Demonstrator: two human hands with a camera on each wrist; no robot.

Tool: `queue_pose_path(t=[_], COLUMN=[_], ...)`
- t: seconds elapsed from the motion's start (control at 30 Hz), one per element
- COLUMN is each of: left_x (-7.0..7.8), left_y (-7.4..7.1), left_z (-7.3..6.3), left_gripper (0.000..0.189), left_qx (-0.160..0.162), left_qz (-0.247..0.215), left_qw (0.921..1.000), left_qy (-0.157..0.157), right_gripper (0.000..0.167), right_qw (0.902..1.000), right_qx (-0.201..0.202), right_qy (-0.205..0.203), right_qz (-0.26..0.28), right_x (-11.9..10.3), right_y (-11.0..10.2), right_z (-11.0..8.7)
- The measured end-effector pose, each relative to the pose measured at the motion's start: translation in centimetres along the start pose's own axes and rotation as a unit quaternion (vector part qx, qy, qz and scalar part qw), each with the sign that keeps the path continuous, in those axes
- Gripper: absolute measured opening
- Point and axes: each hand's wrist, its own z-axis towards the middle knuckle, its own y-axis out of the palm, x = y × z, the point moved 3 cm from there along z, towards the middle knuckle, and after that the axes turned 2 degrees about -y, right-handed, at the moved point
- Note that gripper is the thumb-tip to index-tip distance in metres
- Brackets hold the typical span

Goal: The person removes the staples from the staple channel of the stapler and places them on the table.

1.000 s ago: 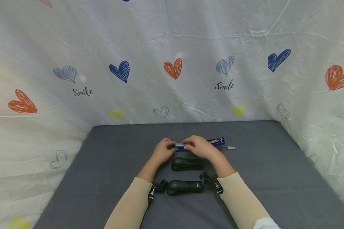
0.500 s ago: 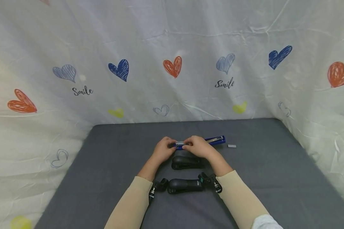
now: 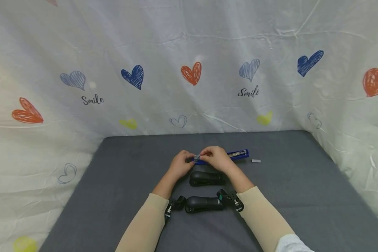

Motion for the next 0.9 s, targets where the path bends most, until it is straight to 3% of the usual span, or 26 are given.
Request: queue_pose_path(t=[0.3, 0.63, 0.9], left_x=[0.0, -0.1, 0.1], left_y=[0.2, -0.1, -0.1], left_z=[-0.1, -0.1, -0.1], left_gripper=[0.031, 0.031, 0.031], left_qx=[-0.003, 0.002, 0.004], left_qz=[-0.003, -0.001, -0.005], left_qw=[1.0, 1.0, 1.0], left_qy=[0.002, 0.006, 0.003], right_gripper=[0.036, 0.026, 0.025], right_qw=[0.9993, 0.9993, 0.9991], right_qx=[0.002, 0.026, 0.034], right_qy=[0.015, 0.01, -0.003], right_qz=[0.035, 0.023, 0.026], right_x=[0.1, 0.0, -0.1], right_y=[0.4, 0.8, -0.7], right_z=[0.0, 0.1, -0.4])
